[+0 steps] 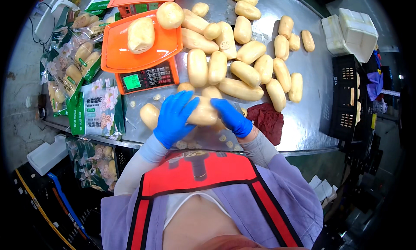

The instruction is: The person weighs peeled lotus roots on a scale, trims the ends using a knife, and places them into plastic bags on a work table.

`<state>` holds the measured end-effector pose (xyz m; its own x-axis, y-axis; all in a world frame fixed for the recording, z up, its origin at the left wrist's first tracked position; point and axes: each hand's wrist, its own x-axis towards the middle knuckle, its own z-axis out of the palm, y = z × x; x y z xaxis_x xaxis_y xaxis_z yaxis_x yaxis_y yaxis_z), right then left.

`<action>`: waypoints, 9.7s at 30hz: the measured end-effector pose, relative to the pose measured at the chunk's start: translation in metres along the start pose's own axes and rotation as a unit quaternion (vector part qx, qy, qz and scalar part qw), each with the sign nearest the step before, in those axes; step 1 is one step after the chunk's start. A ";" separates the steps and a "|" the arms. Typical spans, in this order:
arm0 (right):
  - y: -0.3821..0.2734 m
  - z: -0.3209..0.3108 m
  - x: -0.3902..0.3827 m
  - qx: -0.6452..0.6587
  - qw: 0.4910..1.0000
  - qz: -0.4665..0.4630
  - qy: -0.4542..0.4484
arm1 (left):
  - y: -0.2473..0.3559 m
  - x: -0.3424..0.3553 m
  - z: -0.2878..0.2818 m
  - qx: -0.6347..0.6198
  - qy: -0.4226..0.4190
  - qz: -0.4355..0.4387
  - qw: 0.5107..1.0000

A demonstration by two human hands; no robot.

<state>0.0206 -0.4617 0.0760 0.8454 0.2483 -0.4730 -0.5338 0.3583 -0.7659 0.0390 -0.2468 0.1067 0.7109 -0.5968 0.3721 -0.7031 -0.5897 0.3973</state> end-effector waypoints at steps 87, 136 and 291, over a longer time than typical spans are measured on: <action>0.052 0.217 0.069 0.188 0.925 0.206 -0.258 | -0.063 -0.164 -0.122 0.007 0.286 -0.176 0.942; 0.034 0.185 0.108 0.041 0.976 0.072 -0.203 | -0.146 -0.229 -0.081 -0.053 0.263 -0.480 0.836; 0.006 0.074 0.002 -0.111 0.993 0.025 -0.041 | -0.037 -0.093 -0.024 -0.267 0.108 -0.234 0.929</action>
<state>0.0173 -0.3919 0.1026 0.8081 0.3358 -0.4839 -0.5503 0.1376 -0.8235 -0.0004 -0.1562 0.0772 0.9636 -0.1863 0.1918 -0.2495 -0.3691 0.8953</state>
